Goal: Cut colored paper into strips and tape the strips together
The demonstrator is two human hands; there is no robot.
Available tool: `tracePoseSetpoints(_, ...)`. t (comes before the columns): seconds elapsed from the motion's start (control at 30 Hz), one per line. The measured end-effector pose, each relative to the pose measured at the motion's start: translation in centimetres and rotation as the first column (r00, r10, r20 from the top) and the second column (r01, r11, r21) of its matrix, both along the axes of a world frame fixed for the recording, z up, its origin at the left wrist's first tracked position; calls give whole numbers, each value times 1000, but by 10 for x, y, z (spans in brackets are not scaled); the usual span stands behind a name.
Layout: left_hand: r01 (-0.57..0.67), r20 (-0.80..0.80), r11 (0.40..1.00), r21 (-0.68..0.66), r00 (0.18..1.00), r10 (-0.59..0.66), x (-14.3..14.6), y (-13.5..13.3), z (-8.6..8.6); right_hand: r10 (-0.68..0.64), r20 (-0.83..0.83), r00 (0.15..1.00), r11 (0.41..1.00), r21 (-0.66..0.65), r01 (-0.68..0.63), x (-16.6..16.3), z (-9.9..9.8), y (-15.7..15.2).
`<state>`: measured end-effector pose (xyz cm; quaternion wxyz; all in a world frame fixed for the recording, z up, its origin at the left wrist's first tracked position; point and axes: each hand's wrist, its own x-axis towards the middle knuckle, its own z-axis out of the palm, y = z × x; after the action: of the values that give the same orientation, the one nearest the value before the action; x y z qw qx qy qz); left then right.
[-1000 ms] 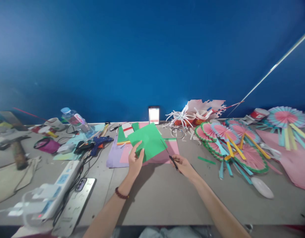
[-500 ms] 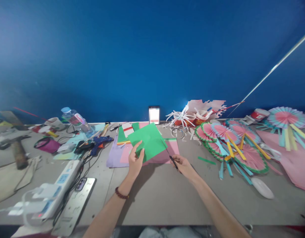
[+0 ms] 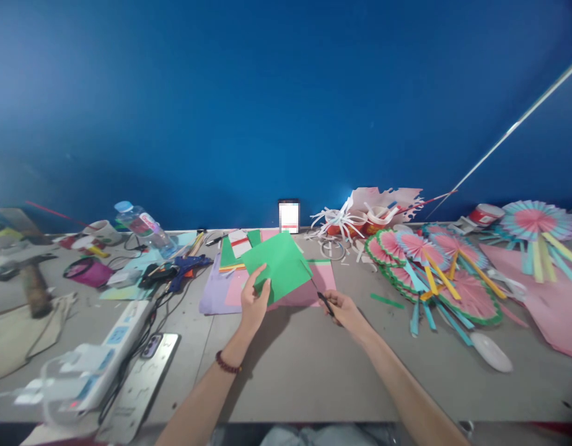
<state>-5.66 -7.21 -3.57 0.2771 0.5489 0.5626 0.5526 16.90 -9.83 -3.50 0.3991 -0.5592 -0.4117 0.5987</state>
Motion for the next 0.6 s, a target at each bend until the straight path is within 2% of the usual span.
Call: tracePoseSetpoints(0.6, 33, -3, 999, 24, 999, -33, 3, -3, 2, 15, -31, 999, 997, -72, -17, 1, 2, 0)
